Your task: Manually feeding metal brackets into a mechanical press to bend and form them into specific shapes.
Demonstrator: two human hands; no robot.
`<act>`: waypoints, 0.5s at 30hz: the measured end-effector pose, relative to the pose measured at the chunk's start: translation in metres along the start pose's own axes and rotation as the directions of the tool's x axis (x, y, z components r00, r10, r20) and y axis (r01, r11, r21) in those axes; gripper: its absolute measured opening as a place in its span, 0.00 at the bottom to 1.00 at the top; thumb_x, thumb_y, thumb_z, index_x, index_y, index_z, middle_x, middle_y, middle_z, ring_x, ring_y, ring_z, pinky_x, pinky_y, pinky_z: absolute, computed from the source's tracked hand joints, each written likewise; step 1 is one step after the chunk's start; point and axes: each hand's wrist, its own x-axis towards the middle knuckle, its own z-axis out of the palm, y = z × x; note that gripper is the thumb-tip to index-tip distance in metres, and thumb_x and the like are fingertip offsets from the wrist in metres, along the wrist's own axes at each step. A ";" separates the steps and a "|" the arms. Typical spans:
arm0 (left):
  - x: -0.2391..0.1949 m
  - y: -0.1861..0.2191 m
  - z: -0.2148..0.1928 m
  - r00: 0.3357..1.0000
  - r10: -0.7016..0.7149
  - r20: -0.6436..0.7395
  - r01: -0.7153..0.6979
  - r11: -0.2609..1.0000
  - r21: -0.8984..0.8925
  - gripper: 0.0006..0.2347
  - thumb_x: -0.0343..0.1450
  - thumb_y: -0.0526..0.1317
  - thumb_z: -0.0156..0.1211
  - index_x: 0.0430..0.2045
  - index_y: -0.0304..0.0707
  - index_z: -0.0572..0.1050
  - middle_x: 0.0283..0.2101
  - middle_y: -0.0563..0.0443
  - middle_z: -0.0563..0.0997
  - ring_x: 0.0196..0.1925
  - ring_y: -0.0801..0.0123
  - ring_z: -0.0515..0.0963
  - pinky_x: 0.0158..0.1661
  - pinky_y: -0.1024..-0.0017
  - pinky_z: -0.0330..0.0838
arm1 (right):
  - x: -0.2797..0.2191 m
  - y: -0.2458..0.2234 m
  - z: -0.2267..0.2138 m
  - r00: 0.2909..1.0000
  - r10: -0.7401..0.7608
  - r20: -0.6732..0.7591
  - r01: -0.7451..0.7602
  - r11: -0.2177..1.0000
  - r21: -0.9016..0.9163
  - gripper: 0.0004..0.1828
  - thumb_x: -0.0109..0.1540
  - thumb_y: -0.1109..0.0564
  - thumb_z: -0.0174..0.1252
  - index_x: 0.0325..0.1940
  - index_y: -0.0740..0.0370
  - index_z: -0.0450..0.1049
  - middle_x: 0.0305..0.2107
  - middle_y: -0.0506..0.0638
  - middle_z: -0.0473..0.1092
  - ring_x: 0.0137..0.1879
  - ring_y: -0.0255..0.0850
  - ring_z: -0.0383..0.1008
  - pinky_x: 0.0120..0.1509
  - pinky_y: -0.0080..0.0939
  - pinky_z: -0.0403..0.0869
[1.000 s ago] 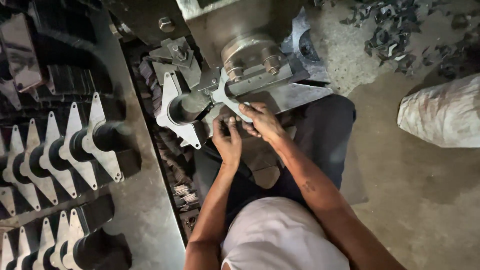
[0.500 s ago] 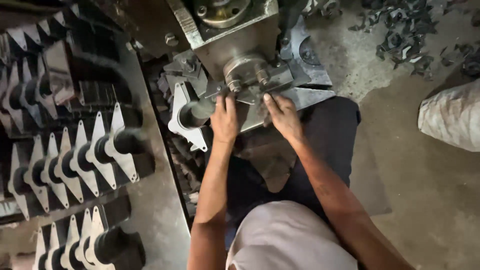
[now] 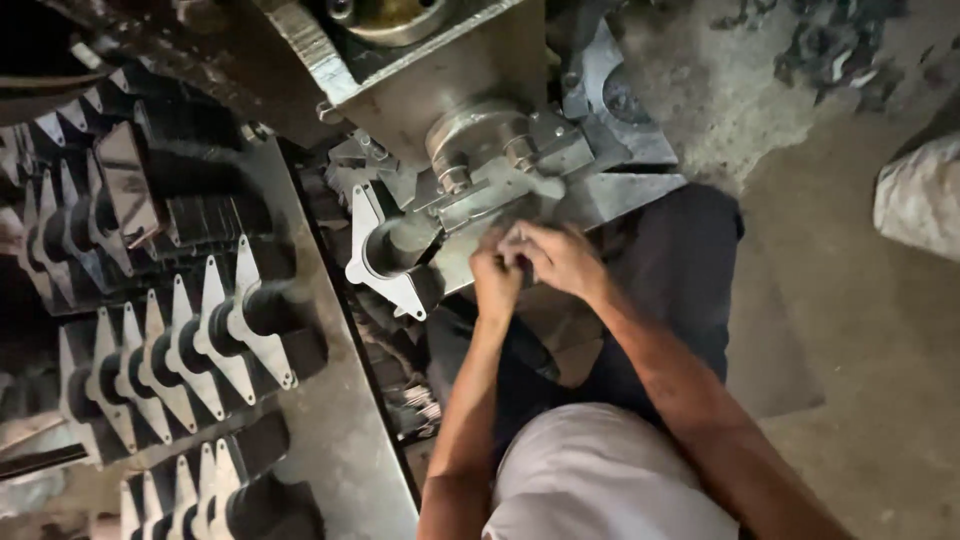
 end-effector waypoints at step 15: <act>-0.013 0.009 -0.014 0.994 0.112 -0.009 -0.109 0.980 0.165 0.03 0.73 0.31 0.59 0.33 0.27 0.75 0.31 0.37 0.79 0.31 0.53 0.80 0.37 0.64 0.75 | 0.023 0.030 0.001 0.976 -0.199 -0.092 0.201 0.979 0.019 0.10 0.64 0.63 0.58 0.50 0.62 0.74 0.39 0.56 0.79 0.45 0.55 0.81 0.44 0.50 0.77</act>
